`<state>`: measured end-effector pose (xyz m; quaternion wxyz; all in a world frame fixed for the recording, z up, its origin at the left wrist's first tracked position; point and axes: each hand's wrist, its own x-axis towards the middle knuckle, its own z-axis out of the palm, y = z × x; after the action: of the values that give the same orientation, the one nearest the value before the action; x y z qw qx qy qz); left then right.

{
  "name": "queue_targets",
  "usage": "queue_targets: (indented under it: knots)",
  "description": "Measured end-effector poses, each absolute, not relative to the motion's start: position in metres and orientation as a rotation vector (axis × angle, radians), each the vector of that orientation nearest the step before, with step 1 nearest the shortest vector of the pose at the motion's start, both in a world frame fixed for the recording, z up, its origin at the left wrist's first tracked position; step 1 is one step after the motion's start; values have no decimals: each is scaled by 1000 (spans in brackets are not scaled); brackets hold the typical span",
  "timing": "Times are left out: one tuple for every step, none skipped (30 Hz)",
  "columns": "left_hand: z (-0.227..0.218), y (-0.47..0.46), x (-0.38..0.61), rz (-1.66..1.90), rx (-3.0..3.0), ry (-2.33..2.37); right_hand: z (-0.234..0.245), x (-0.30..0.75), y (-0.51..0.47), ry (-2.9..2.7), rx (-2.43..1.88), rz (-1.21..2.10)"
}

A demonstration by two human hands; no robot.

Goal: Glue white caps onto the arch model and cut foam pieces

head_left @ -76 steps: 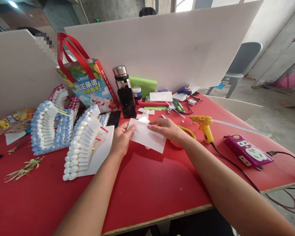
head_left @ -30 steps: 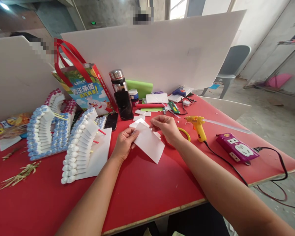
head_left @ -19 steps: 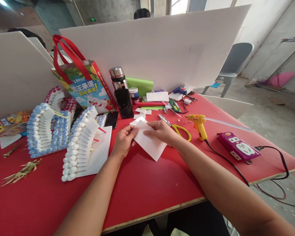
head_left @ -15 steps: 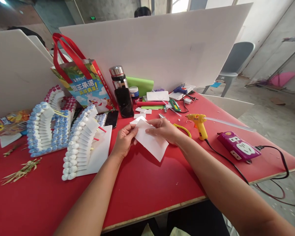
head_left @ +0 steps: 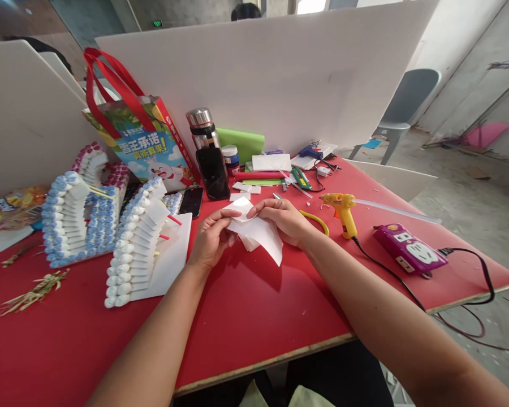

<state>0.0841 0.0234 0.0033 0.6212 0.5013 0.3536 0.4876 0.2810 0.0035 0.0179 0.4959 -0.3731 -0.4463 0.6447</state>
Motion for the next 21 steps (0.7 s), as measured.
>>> queue_targets:
  knots:
    - [4,24,83,1114,1141,794,18,281,4,-1119,-926,1535]
    - [4,25,83,1091,1123,772,17,281,3,-1164,-954,1498]
    - [5,25,82,1053,1101,758,17,281,3,-1216,-987,1455]
    - [6,25,82,1010,1085,760,17,281,3,-1268,-1024,1408]
    - [6,25,82,967,1081,777,17,281,3,-1317,-1057,1368]
    - [7,25,82,927,1091,804,17,281,3,-1360,-1081,1338]
    - [7,25,83,888,1112,832,18,282,2,-1400,-1095,1319]
    - [7,24,83,859,1139,850,19,282,2,-1435,-1098,1308]
    - [6,24,83,842,1164,854,20,282,1,-1465,-1095,1301]
    - [6,24,83,832,1184,849,21,283,1,-1484,-1089,1291]
    - [5,24,83,834,1195,841,22,284,0,-1489,-1084,1281]
    - [4,24,83,850,1203,835,23,286,0,-1478,-1082,1271]
    - [4,24,83,874,1210,835,24,287,0,-1459,-1086,1265]
    - [3,24,83,901,1216,838,24,289,0,-1441,-1097,1265]
    - [2,25,83,925,1223,846,24,290,1,-1437,-1113,1273]
    - [2,25,82,942,1234,858,23,291,2,-1451,-1128,1292]
    - [1,25,82,951,1247,872,21,292,3,-1480,-1139,1321]
    - [1,26,82,955,1261,886,19,292,4,-1508,-1143,1346]
    - [1,26,82,959,1274,896,18,293,5,-1528,-1140,1369]
    - [1,26,82,962,1285,900,16,294,6,-1532,-1131,1385]
    - [0,27,82,968,1290,898,15,294,7,-1520,-1121,1399]
